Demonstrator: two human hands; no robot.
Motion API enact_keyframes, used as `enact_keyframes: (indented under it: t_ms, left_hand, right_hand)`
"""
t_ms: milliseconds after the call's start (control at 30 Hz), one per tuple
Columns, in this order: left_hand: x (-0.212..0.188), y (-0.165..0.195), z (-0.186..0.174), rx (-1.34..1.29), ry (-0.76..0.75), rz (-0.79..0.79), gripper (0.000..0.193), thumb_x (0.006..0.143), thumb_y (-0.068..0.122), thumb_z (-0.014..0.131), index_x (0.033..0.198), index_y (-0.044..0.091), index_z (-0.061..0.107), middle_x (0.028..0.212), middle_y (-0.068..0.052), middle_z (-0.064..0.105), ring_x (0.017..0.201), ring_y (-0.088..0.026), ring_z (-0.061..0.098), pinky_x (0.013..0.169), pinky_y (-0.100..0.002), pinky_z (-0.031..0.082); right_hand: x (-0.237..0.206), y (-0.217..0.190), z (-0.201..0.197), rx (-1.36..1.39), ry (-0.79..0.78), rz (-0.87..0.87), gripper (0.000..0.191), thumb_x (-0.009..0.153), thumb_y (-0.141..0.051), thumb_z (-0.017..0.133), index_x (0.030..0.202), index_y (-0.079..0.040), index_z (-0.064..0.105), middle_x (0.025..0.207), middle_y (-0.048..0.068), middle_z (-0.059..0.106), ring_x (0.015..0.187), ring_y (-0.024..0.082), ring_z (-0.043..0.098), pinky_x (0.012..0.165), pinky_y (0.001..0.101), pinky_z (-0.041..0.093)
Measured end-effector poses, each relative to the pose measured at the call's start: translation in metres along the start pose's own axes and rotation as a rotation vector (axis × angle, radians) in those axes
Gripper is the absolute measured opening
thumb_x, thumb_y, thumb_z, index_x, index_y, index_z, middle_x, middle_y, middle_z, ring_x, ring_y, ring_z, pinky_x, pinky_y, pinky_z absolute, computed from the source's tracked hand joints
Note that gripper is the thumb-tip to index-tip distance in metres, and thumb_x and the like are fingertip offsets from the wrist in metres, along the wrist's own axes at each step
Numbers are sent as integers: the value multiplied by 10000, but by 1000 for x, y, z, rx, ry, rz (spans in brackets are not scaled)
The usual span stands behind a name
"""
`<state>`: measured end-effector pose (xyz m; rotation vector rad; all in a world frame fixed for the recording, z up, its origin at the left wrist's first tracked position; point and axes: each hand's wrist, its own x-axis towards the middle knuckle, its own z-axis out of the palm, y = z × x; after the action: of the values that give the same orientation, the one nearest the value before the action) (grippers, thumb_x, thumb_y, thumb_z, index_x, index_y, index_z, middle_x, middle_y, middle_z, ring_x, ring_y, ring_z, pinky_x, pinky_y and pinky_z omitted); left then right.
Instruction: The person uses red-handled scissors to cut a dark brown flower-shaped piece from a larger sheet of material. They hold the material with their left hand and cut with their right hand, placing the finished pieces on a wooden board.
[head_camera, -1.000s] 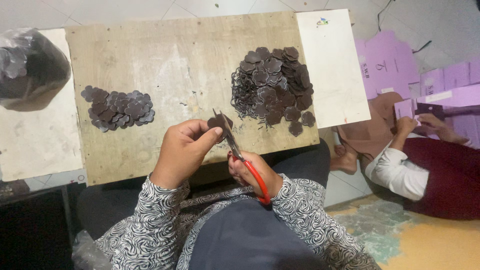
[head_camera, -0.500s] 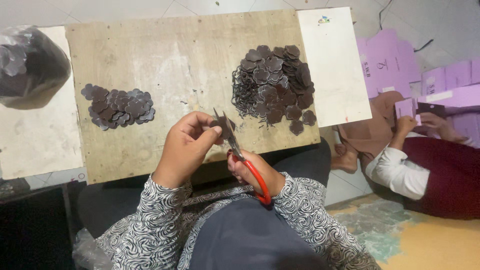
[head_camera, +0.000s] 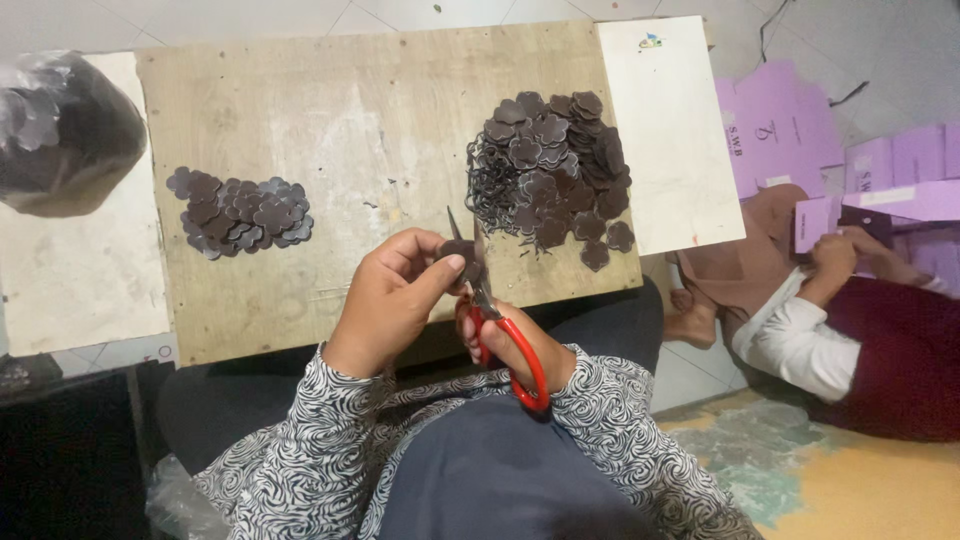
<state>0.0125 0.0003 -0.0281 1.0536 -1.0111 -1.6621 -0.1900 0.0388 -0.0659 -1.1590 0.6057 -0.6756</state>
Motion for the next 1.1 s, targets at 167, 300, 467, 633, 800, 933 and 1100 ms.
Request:
enact_keyframes:
  t_ms: [167,300,467,633,800,933,1100]
  left_hand:
    - [3,1,-1,-53,-42,-22,112,977,83,652,1029,-16,642,878,-56,719,795,-108,681,750,-261,565]
    - [2,2,-1,-52,-63,-54,119,981,99,644,1015,-14,654,848,-58,713,769,-103,669,715,-263,561]
    - [2,1,4,-53,-87,-19,118,994,90,643,978,-27,647,874,-56,719,785,-99,657,752,-259,559]
    - [2,0,5,-68,-52,-24,114,988,98,638,992,-15,658,861,-49,714,770,-98,654,735,-256,551]
    - [2,-1,6,-57,-39,-12,132,989,105,653,1007,-25,667,878,-45,716,797,-89,653,758,-248,549]
    - [1,-2,7,-42,-28,-3,120,988,105,658,991,-15,668,873,-42,716,798,-86,653,764,-250,550]
    - [2,-6,10,-88,-6,31,104,979,96,685,945,-1,671,873,-38,719,810,-86,657,774,-253,550]
  right_hand:
    - [1,0,1,36,4,-15,652,1035,-598,481,1386,-52,417,982,7,465,852,99,467,764,253,452]
    - [0,4,1,38,53,-13,605,1047,-596,482,1294,-45,451,959,14,456,827,108,454,753,261,442]
    - [0,5,0,-47,47,-37,601,1053,-662,444,1050,-63,492,930,15,476,831,115,488,768,268,464]
    - [0,0,0,-26,37,-5,629,1024,-686,444,1047,-60,503,937,21,484,842,118,498,783,276,473]
    - [1,-1,3,2,35,4,618,1031,-679,451,1027,-63,502,888,19,486,807,117,490,759,271,462]
    - [1,2,4,-7,99,-7,570,1047,-642,449,994,-76,485,854,9,471,758,103,470,693,256,447]
    - [1,8,9,-5,204,-12,531,1051,-598,454,966,-74,475,824,2,453,703,88,446,625,241,421]
